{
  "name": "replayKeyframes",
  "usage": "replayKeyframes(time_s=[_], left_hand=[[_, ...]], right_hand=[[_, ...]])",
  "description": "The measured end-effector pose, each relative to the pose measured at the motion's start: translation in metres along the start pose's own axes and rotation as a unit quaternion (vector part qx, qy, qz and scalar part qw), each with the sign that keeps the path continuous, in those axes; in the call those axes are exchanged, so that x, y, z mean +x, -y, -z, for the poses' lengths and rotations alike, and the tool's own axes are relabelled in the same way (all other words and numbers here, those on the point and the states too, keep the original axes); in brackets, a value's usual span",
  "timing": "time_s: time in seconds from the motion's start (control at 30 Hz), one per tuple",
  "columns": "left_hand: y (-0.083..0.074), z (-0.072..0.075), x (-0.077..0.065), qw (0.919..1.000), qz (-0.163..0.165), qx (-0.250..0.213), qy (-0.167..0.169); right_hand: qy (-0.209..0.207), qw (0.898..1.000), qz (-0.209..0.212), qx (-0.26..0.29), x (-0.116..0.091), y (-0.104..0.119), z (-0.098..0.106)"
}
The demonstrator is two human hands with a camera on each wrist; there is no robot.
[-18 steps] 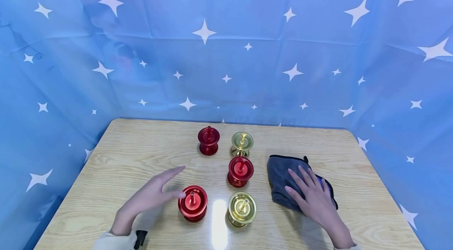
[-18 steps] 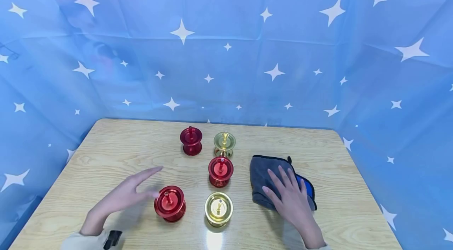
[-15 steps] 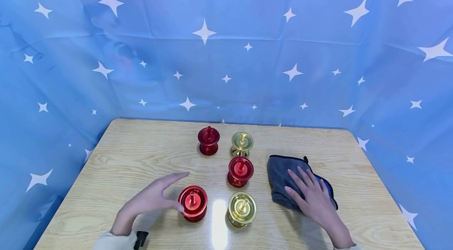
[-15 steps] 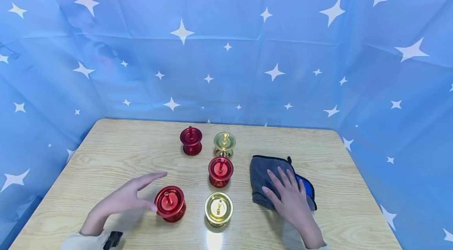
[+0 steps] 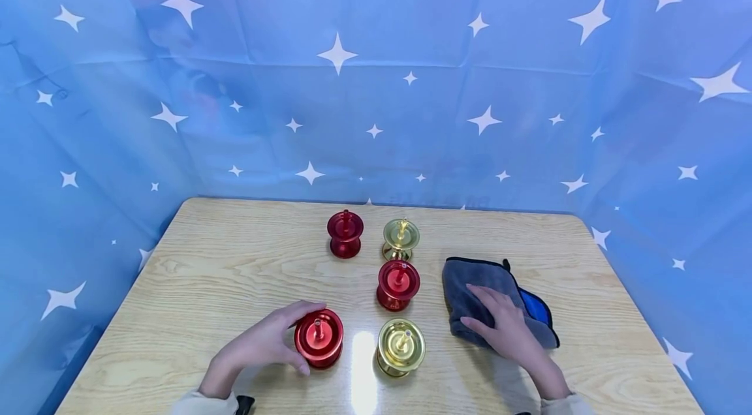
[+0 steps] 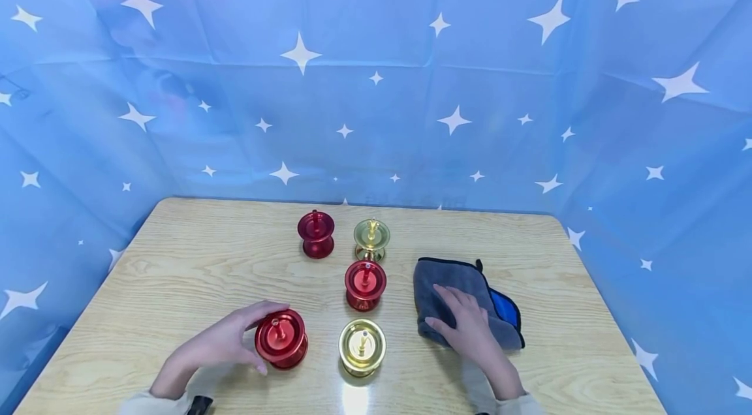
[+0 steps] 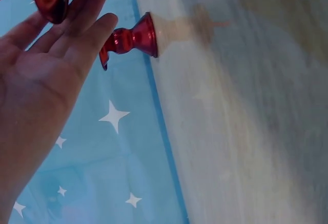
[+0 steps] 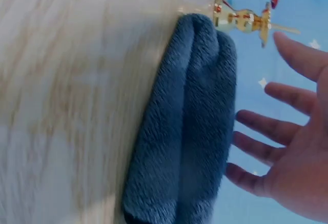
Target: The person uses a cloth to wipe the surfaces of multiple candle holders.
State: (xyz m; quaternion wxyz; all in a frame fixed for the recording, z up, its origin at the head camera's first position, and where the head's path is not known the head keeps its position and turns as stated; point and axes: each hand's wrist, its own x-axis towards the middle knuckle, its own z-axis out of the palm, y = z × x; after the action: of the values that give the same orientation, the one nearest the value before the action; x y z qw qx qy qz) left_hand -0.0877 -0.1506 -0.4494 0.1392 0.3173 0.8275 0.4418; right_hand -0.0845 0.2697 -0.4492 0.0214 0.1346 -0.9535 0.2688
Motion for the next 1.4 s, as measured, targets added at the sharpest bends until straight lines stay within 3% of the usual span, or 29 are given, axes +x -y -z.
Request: replayKeyframes(time_s=[0.13,0.43,0.8,0.93,1.1,1.27,1.4], left_hand=[[0.0,-0.002,0.001,0.9997,0.023,-0.011,-0.003],[0.002,-0.008,0.003,0.9991,0.033,-0.012,-0.026],[-0.008,-0.007,0.016,0.9953,0.046,0.021,-0.083],[-0.017,-0.003,0.022,0.9922,0.054,0.03,-0.108],[-0.035,0.004,0.032,0.988,0.043,0.035,-0.144],[-0.062,0.01,0.045,0.9848,0.032,0.018,-0.17],[-0.087,0.013,0.057,0.9843,0.006,0.006,-0.176]], right_hand=[[0.021,1.0,-0.005,-0.016,0.005,-0.001,-0.008],[0.036,0.996,-0.03,-0.08,0.011,-0.001,-0.021],[0.024,0.997,-0.03,-0.071,0.012,-0.001,-0.02],[-0.001,1.0,-0.017,-0.019,0.011,0.001,-0.006],[-0.035,0.999,0.005,0.041,0.012,0.012,0.027],[-0.083,0.994,0.036,0.055,0.014,0.033,0.061],[-0.119,0.988,0.063,0.076,0.016,0.056,0.081]])
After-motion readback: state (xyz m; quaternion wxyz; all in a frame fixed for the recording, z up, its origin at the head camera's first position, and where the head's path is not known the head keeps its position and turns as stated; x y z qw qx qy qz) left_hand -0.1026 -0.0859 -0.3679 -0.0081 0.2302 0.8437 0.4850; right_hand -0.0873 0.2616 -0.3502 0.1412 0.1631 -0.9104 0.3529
